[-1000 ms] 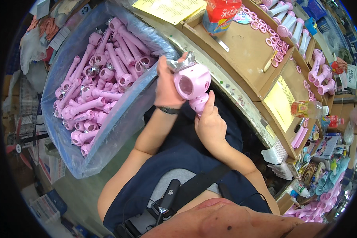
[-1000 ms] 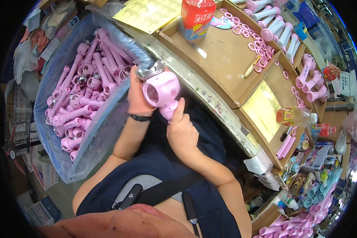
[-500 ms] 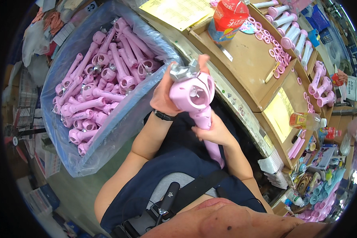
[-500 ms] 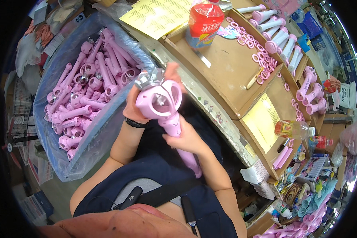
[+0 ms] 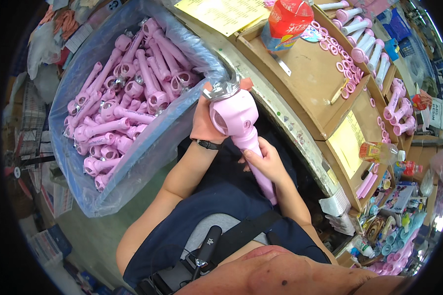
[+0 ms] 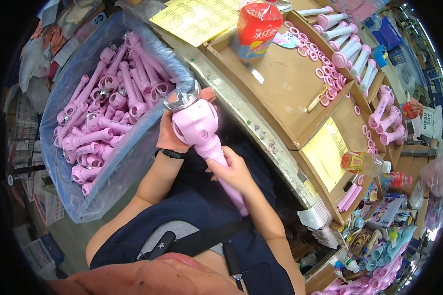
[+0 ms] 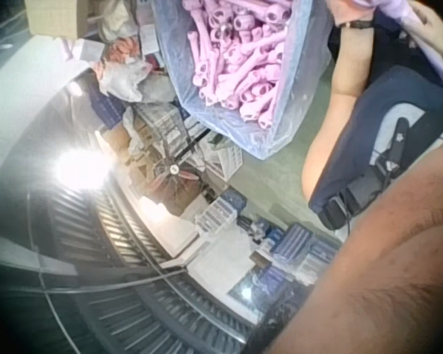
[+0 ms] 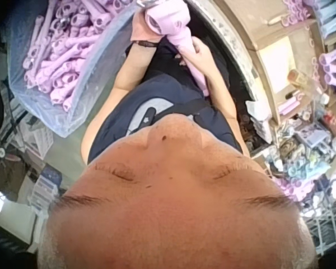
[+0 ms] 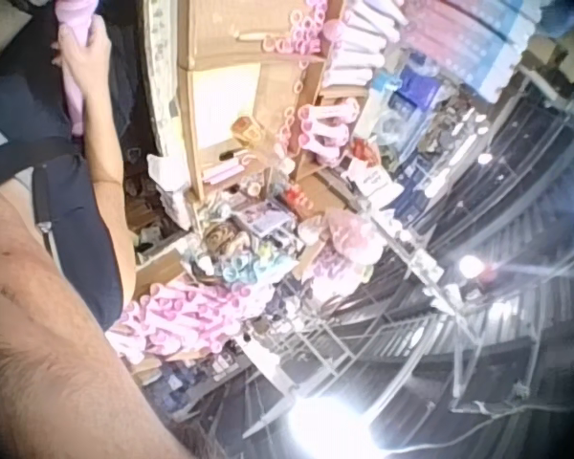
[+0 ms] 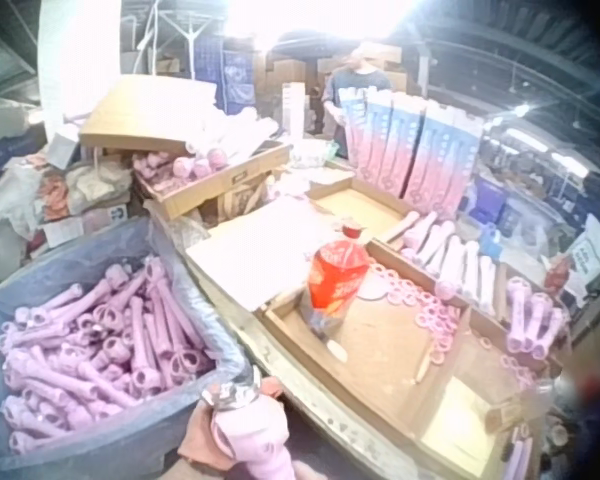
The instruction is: The person picks pink bubble maker handles from a bin, wipes them with a cloth, and attaches a metal bubble head. They then use a small tool to adjust the head and place the assembled unit on a tray. The process repeats with another handle.
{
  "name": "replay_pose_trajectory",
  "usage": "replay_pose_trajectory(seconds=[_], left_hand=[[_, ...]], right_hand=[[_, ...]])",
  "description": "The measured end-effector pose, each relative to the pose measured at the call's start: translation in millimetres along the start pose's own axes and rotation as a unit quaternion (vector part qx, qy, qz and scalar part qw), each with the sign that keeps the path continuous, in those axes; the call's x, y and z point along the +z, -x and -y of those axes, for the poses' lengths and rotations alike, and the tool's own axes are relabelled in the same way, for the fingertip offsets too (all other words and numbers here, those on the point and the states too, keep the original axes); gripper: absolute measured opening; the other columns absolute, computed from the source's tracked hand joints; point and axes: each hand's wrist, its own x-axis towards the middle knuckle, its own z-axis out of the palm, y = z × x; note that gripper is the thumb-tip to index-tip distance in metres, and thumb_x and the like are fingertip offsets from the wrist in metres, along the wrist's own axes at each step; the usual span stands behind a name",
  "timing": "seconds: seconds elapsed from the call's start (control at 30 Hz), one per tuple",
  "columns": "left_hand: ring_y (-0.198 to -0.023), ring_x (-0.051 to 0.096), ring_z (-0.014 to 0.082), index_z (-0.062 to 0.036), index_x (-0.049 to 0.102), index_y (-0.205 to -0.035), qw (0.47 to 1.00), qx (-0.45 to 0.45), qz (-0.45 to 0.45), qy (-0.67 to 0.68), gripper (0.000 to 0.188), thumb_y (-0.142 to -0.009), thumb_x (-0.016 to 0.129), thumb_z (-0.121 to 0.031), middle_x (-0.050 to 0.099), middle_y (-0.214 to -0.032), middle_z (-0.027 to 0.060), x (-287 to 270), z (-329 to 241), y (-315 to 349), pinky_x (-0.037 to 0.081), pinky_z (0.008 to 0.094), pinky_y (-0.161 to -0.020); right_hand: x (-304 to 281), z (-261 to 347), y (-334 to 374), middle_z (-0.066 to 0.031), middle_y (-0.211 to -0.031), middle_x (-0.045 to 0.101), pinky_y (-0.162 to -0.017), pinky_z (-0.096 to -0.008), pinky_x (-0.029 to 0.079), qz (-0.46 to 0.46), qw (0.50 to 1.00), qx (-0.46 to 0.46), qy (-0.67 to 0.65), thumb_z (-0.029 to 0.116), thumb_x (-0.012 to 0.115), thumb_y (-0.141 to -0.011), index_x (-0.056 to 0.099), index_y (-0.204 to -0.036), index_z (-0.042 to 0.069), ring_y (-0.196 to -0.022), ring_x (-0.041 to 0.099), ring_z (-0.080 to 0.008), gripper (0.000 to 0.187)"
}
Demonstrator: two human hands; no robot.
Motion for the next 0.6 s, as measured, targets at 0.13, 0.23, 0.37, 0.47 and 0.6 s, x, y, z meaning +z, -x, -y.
replay_pose_trajectory(seconds=[0.13, 0.23, 0.37, 0.47, 0.6], left_hand=[[-0.113, 0.059, 0.0241, 0.0082, 0.045, -0.127, 0.979, 0.152, -0.081, -0.109, 0.052, -0.099, 0.043, -0.035, 0.059, -0.129, 0.0169, 23.8, 21.0, 14.6, 0.047, 0.0353, -0.096], [-0.109, 0.060, 0.0235, 0.0064, 0.046, -0.124, 0.953, 0.193, -0.157, -0.176, 0.047, -0.098, 0.046, -0.032, 0.060, -0.125, 0.0154, 42.2, 38.0, 17.6, 0.048, 0.0342, -0.093], [-0.106, 0.060, 0.0240, 0.0046, 0.044, -0.131, 0.966, 0.105, -0.170, -0.163, 0.055, -0.098, 0.042, -0.039, 0.061, -0.122, 0.0139, 40.0, 25.5, 7.8, 0.046, 0.0339, -0.093], [-0.114, 0.057, 0.0232, 0.0042, 0.044, -0.138, 0.997, -0.045, 0.017, -0.054, 0.064, -0.098, 0.038, -0.045, 0.057, -0.132, 0.0169, 24.8, -3.1, -1.0, 0.042, 0.0351, -0.102], [-0.115, 0.059, 0.0241, 0.0072, 0.050, -0.128, 0.969, 0.035, 0.193, -0.147, 0.051, -0.100, 0.037, -0.034, 0.053, -0.136, 0.0226, 19.6, -10.9, -6.9, 0.046, 0.0337, -0.099]], right_hand=[[19.9, 2.5, 21.2, -0.0208, -0.082, 0.067, -0.061, -0.0460, 0.052, -0.194, 0.880, -0.133, 0.412, 0.037, 0.062, -0.092, 0.052, -0.112, 0.001, -0.070, 0.067, -0.0392, 0.042], [22.8, 2.2, 20.5, -0.0246, -0.082, 0.065, -0.061, -0.0487, 0.051, -0.214, 0.876, -0.105, 0.419, 0.039, 0.061, -0.092, 0.050, -0.110, 0.002, -0.073, 0.064, -0.0451, 0.042], [16.7, -0.6, 15.9, -0.0259, -0.079, 0.064, -0.061, -0.0474, 0.051, -0.181, 0.896, -0.091, 0.396, 0.040, 0.060, -0.093, 0.048, -0.105, 0.001, -0.071, 0.065, -0.0440, 0.043], [5.8, -6.8, 16.3, -0.0174, -0.075, 0.064, -0.058, -0.0369, 0.052, -0.050, 0.972, -0.035, 0.229, 0.044, 0.056, -0.096, 0.047, -0.104, 0.002, -0.066, 0.067, -0.0279, 0.045], [-15.1, -20.1, 3.7, -0.0094, -0.070, 0.059, -0.051, -0.0280, 0.050, 0.128, 0.991, -0.014, -0.049, 0.053, 0.049, -0.097, 0.050, -0.108, 0.002, -0.054, 0.058, -0.0172, 0.052]])
